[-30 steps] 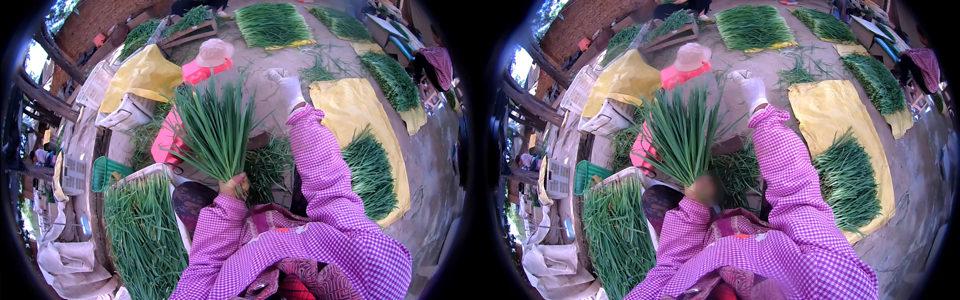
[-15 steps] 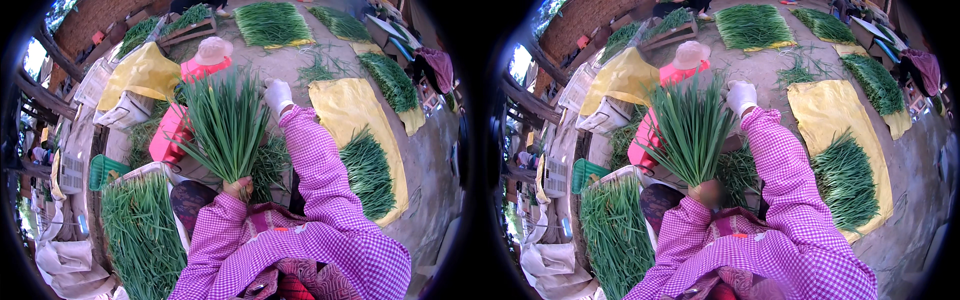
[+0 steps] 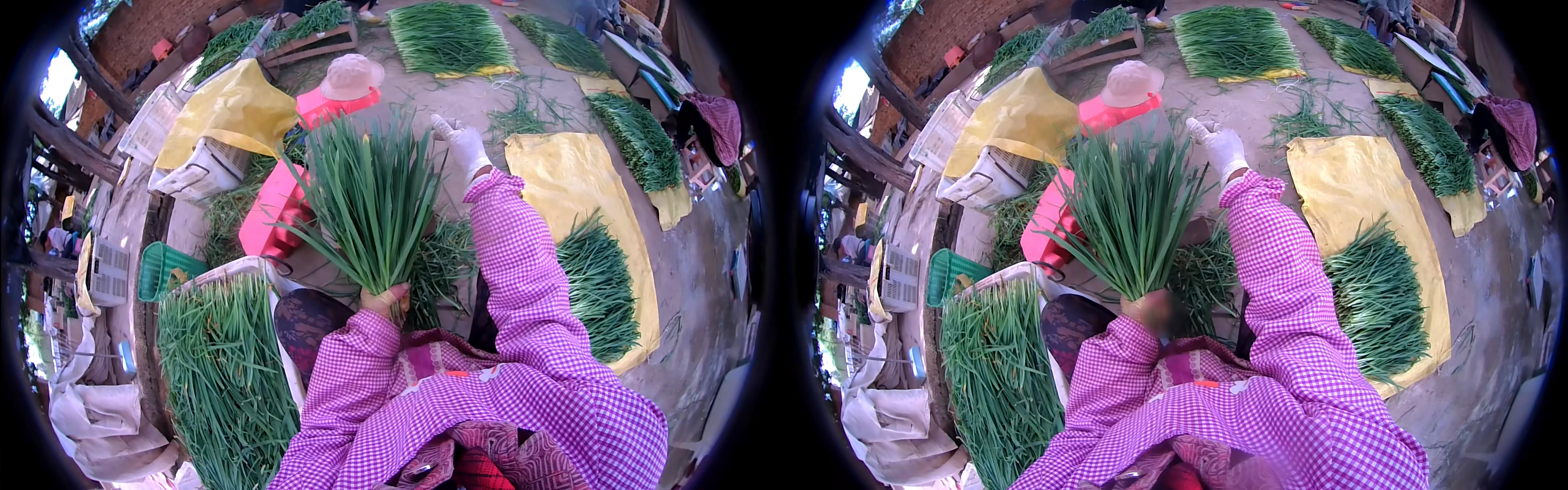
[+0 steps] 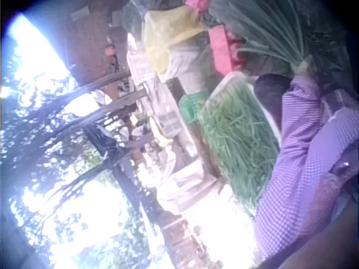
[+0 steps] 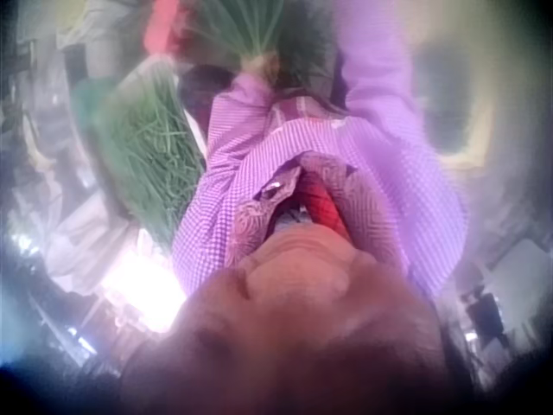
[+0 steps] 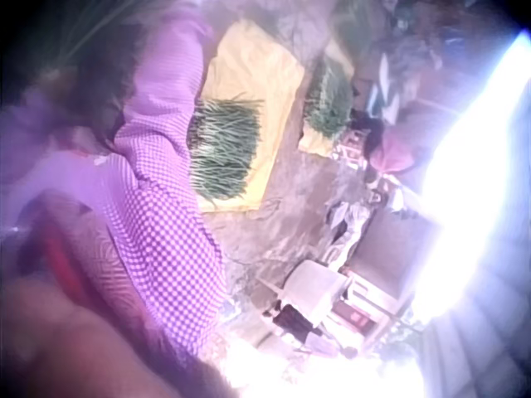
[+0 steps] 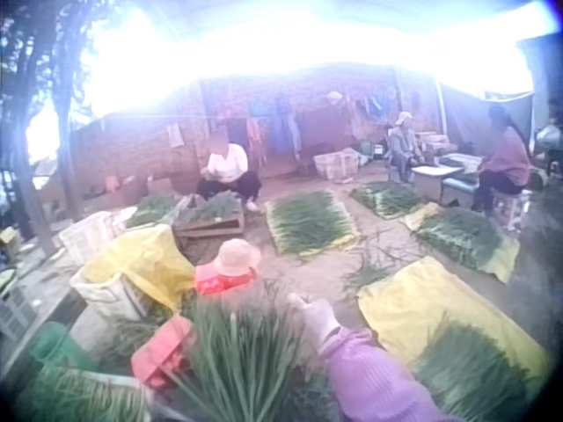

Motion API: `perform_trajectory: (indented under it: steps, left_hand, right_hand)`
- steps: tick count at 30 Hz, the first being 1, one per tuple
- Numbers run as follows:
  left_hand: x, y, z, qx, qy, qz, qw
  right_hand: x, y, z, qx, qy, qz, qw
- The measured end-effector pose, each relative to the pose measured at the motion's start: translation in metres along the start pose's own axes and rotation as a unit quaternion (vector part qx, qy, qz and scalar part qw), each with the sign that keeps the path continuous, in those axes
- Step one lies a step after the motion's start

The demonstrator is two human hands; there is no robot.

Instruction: The person picks up a bunch of long green plant leaves and removes several individual blades by hand.

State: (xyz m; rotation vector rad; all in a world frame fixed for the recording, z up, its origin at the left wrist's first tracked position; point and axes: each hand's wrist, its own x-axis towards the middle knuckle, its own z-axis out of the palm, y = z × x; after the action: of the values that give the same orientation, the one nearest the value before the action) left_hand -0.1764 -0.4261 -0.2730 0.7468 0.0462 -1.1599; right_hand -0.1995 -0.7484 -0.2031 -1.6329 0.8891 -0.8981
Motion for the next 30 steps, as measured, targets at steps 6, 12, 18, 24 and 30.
perform_trajectory:
  steps: [6,12,18,24,30]
  left_hand:
    - [-0.002,-0.003,0.011,-0.033,0.002,0.022,0.999]
    - [-0.005,0.001,0.025,-0.037,-0.008,0.046,0.998]
    - [-0.004,-0.003,0.014,0.042,0.043,0.069,0.996]
    - [0.003,-0.006,0.009,0.033,0.093,0.084,0.992]
    - [-0.002,-0.009,0.020,0.178,0.122,0.151,0.965]
  right_hand:
    - [-0.011,-0.012,-0.004,-0.036,-0.010,-0.038,0.999]
    - [-0.012,-0.013,-0.004,0.215,0.012,-0.015,0.976]
    - [0.001,-0.018,-0.040,0.299,0.136,-0.034,0.944]
    - [-0.037,-0.059,-0.011,0.236,-0.053,-0.051,0.969]
    - [-0.051,-0.060,0.015,0.215,-0.212,-0.040,0.953]
